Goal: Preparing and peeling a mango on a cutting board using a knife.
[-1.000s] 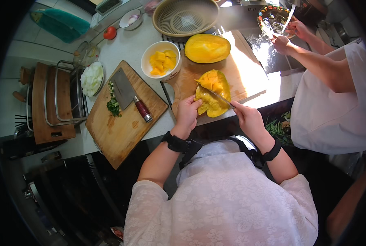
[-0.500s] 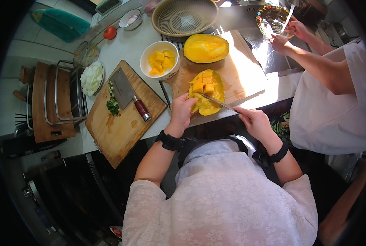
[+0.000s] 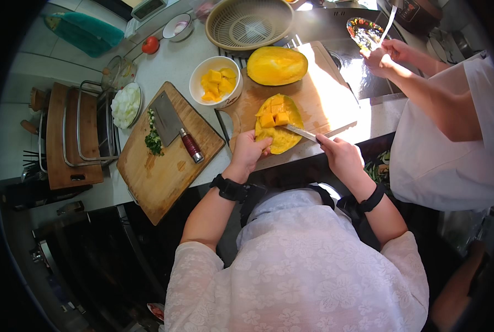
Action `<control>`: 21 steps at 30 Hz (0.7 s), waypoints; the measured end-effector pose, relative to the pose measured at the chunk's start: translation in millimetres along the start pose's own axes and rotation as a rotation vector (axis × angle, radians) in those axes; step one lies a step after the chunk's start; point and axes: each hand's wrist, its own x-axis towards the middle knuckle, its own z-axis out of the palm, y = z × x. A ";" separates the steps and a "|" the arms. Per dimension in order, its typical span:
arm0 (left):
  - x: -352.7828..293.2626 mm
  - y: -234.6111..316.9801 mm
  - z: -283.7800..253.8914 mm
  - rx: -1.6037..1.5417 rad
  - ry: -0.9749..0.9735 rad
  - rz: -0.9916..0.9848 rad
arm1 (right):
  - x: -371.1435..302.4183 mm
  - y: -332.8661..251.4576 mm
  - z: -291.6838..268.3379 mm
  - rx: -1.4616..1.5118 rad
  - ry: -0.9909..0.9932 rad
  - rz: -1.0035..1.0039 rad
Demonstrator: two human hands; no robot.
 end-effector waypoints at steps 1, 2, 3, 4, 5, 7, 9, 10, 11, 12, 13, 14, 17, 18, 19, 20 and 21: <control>-1.3 1.9 0.0 0.000 0.000 0.000 | 0.9 0.1 0.2 0.000 0.000 0.000; -3.3 4.7 -0.1 0.026 -0.008 -0.011 | 2.4 0.3 0.4 -0.011 0.003 0.001; -4.7 6.4 -1.0 0.054 -0.014 -0.023 | 3.7 0.1 0.8 -0.019 0.005 0.001; -4.4 5.8 -2.5 0.054 -0.011 -0.022 | 4.8 -0.4 0.9 -0.018 0.005 -0.001; -3.5 4.3 -4.3 0.081 -0.011 -0.018 | 6.0 -1.1 0.7 -0.009 0.007 -0.003; 0.5 2.1 -8.8 0.106 -0.015 -0.017 | 9.3 -0.2 1.9 -0.004 0.006 0.001; 1.4 0.7 -14.1 0.161 -0.033 -0.010 | 12.2 1.7 5.3 0.040 0.049 -0.028; 0.6 1.1 -15.1 0.161 -0.030 -0.009 | 13.3 2.3 5.5 0.042 0.049 -0.030; -0.3 1.9 -15.7 0.150 -0.031 -0.014 | 14.4 3.0 5.3 0.035 0.040 -0.022; -1.4 2.7 -16.3 0.138 -0.032 -0.020 | 15.1 3.1 5.1 0.028 0.029 -0.014; -2.3 3.9 -17.1 0.137 -0.029 -0.021 | 16.1 1.7 4.4 0.029 0.027 -0.015; -3.4 5.3 -18.2 0.175 -0.023 -0.020 | 17.2 -0.6 3.1 -0.002 0.011 -0.014; -5.4 9.5 -22.7 0.298 -0.012 0.004 | 19.9 -4.4 0.0 -0.086 -0.023 -0.022; -5.5 12.4 -25.2 0.389 -0.005 0.030 | 21.9 -5.1 -1.0 -0.135 -0.037 -0.032; -6.9 14.9 -28.0 0.391 -0.005 0.034 | 23.3 -6.0 -3.2 -0.135 -0.033 -0.033; -9.9 16.8 -30.7 0.754 0.077 0.184 | 24.1 -7.0 -6.3 -0.175 -0.049 -0.046; -13.4 19.5 -31.3 1.115 0.160 0.339 | 25.3 -8.6 -9.8 -0.218 -0.064 -0.058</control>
